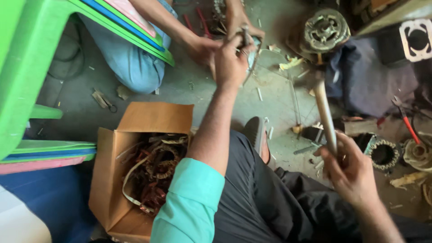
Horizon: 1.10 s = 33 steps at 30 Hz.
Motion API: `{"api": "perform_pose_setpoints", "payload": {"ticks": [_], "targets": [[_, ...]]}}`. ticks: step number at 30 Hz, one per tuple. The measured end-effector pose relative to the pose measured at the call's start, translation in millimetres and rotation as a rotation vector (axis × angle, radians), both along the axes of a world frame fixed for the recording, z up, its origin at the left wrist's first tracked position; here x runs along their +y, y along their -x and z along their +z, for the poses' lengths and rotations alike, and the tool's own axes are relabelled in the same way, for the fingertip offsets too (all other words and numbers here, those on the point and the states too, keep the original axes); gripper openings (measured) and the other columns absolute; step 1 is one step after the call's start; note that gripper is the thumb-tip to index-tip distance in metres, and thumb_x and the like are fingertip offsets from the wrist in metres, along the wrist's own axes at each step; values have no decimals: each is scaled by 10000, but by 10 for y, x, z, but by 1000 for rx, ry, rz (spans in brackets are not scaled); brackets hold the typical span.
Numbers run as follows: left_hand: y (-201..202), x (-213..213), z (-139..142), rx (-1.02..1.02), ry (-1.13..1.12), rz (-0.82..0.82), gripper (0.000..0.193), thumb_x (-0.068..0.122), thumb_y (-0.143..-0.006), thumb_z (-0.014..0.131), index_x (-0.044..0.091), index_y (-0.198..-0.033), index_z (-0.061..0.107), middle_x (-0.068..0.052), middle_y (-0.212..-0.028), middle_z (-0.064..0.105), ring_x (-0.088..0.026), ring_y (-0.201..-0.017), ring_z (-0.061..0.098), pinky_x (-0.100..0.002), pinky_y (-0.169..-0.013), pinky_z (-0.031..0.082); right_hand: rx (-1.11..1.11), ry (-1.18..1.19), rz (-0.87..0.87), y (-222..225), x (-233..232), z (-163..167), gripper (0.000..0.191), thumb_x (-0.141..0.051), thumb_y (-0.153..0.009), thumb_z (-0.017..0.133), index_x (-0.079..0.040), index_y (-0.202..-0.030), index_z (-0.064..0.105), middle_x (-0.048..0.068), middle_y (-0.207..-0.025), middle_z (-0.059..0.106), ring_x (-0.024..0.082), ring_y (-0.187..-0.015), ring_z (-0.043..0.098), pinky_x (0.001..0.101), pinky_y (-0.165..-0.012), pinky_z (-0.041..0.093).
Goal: The person sits on the floor and dismantles old electric motors, using a hammer to strike and pry components off the motor housings and pulling out copper windings by hand. They place removed copper coils into a cardboard box and later pick up an angle grinder.
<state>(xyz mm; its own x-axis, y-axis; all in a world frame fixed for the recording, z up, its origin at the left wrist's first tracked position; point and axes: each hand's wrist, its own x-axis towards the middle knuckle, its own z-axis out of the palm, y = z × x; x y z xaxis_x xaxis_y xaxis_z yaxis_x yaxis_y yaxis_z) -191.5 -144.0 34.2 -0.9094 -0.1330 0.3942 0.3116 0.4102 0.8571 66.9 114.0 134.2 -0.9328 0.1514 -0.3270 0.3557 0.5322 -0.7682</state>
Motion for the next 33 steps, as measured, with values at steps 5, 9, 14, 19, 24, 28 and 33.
{"api": "perform_pose_setpoints", "payload": {"ticks": [5, 9, 14, 19, 24, 28, 33], "targets": [[-16, 37, -112, -71, 3, -16, 175, 199, -908, 774, 93, -1037, 723, -126, -878, 747, -325, -841, 739, -445, -715, 544, 310, -316, 261, 885, -462, 578, 544, -116, -996, 679, -26, -1513, 532, 126, -820, 695, 159, -666, 677, 312, -616, 538], [-9, 59, -181, 2, -41, -12, 205, 198, -880, 772, 89, -1042, 707, -137, -884, 722, -342, -836, 717, -452, -737, 541, 549, -431, 371, 1189, -716, 873, 565, -88, -1009, 673, -8, -1536, 485, 193, -916, 721, 203, -731, 702, 348, -621, 566], [-27, 60, -186, 19, -56, -16, 178, 189, -907, 757, 95, -1048, 701, -124, -886, 719, -346, -870, 708, -450, -768, 531, 547, -810, 479, 1284, -903, 1058, 588, -126, -974, 675, -67, -1538, 516, 195, -839, 720, 259, -616, 684, 380, -552, 572], [-47, 55, -144, -22, -119, -58, 147, 190, -923, 747, 106, -1032, 697, -103, -890, 733, -316, -858, 727, -430, -747, 546, 453, -768, 417, 1315, -954, 1193, 558, -211, -1014, 622, -163, -1555, 499, 156, -782, 696, 253, -518, 639, 393, -479, 523], [-46, 56, -105, -57, -111, -46, 158, 187, -883, 774, 99, -998, 712, -112, -860, 727, -310, -821, 727, -433, -720, 542, 289, -876, 464, 1336, -876, 1037, 603, -236, -1015, 645, -221, -1597, 486, 137, -750, 690, 258, -512, 634, 391, -496, 530], [-45, 52, -101, 3, -89, -35, 178, 182, -864, 798, 92, -995, 718, -119, -860, 724, -328, -832, 712, -445, -733, 533, 631, -338, 356, 1123, -644, 960, 542, -204, -1021, 626, -138, -1549, 525, 167, -899, 693, 269, -664, 658, 390, -589, 542], [-58, 52, -159, 0, -102, -37, 157, 165, -891, 767, 97, -1024, 717, -109, -893, 728, -319, -871, 718, -440, -768, 540, 859, 504, -72, 581, -540, 882, 461, -202, -1011, 615, -110, -1462, 590, 163, -948, 709, 283, -744, 676, 395, -644, 556]]}}
